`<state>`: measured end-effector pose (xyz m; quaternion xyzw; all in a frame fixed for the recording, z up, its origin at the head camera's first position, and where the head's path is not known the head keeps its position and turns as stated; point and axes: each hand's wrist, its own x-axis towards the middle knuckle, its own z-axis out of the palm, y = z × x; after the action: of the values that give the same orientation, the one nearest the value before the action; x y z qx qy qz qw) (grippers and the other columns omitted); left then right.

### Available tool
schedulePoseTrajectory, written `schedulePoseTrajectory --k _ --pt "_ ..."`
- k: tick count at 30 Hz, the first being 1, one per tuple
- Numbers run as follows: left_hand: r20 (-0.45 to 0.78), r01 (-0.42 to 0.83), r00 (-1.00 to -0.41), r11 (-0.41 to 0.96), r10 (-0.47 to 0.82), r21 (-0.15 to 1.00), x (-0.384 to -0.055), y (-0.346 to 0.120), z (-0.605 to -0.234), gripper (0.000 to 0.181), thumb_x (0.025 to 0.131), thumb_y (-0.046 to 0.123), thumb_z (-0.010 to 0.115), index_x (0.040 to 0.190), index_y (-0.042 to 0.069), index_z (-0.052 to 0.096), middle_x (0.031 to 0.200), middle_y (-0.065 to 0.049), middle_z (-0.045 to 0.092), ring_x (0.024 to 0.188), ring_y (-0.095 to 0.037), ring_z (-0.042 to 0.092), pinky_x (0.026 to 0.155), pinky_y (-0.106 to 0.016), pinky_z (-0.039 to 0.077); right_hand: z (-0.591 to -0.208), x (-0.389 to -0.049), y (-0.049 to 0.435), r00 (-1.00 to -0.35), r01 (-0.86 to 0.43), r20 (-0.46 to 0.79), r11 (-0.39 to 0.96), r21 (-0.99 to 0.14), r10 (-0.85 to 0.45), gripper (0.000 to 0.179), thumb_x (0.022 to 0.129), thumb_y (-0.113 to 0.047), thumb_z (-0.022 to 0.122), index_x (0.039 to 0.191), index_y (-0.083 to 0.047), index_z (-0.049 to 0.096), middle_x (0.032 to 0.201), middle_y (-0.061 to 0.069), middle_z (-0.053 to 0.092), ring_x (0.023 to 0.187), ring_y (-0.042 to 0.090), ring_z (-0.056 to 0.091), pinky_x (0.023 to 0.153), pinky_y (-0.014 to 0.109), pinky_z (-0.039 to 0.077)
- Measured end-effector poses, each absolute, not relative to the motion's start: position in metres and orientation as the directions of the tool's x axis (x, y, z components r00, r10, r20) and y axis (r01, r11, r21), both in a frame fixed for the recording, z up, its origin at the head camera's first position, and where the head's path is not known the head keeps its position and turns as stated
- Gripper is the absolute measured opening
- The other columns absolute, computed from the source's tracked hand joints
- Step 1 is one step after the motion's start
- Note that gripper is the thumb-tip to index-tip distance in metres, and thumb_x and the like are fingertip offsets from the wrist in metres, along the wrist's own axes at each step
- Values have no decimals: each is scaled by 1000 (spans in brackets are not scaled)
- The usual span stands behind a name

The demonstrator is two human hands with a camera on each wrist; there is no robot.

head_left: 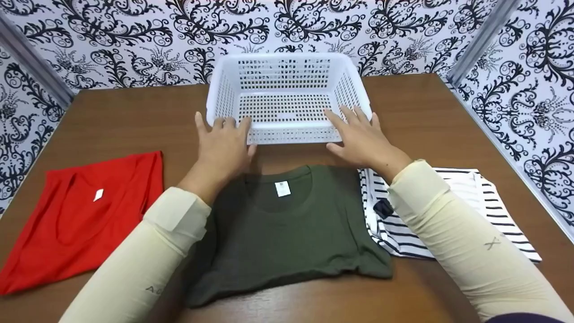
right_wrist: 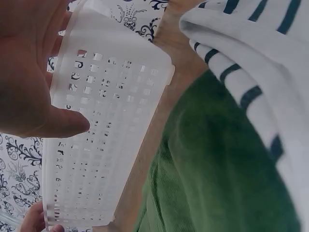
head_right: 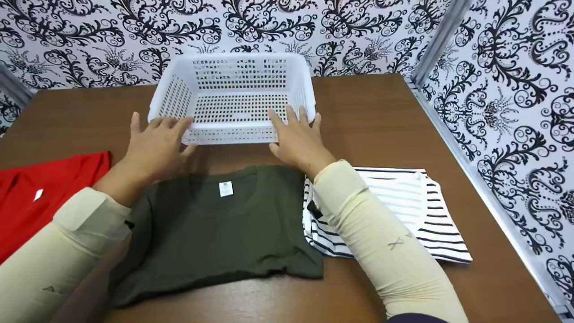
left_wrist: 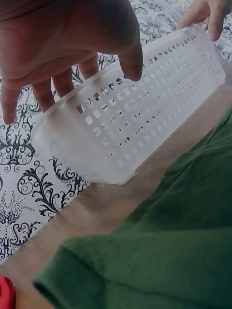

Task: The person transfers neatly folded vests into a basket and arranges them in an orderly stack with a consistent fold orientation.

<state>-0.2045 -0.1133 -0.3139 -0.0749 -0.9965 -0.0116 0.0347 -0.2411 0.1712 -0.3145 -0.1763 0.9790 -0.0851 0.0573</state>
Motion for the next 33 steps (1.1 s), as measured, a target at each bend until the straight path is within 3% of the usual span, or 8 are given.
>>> schedulePoseTrajectory --k 17,24,27,30,33 --pt "244 199 -952 980 187 24 -145 -128 -326 51 94 36 63 140 14 52 127 -21 63 125 -40 55 117 -70 11 -318 -203 167 -904 -414 -34 891 -187 -427 75 97 -40 59 160 -24 23 167 14 16 154 44 6 118 71 5" --pt "247 219 -947 975 205 29 -126 -139 -327 56 91 35 66 142 14 52 129 -20 63 124 -39 55 117 -69 13 -321 -189 169 -884 -456 1 862 -222 -467 72 98 -39 59 159 -22 26 167 15 19 154 42 8 119 69 6" --pt "255 238 -943 969 214 66 -120 -144 -325 58 91 34 67 143 15 51 134 -19 60 128 -38 52 117 -68 14 -318 -181 172 -890 -454 82 853 -258 -449 68 97 -37 60 157 -20 32 165 16 24 153 43 14 120 66 12" --pt "364 276 -906 953 216 122 -115 -150 -325 50 91 28 67 138 15 56 133 -17 59 127 -37 51 113 -63 27 -316 -171 177 -890 -452 230 834 -317 -395 52 94 -29 66 142 -12 53 147 18 48 137 41 41 111 59 33" --pt "544 332 -816 929 197 163 -111 -158 -326 30 89 21 67 117 11 66 118 -16 64 111 -36 57 91 -53 43 -317 -164 183 -869 -477 339 794 -377 -361 23 92 -19 69 111 -6 68 110 13 64 103 31 58 89 48 45"
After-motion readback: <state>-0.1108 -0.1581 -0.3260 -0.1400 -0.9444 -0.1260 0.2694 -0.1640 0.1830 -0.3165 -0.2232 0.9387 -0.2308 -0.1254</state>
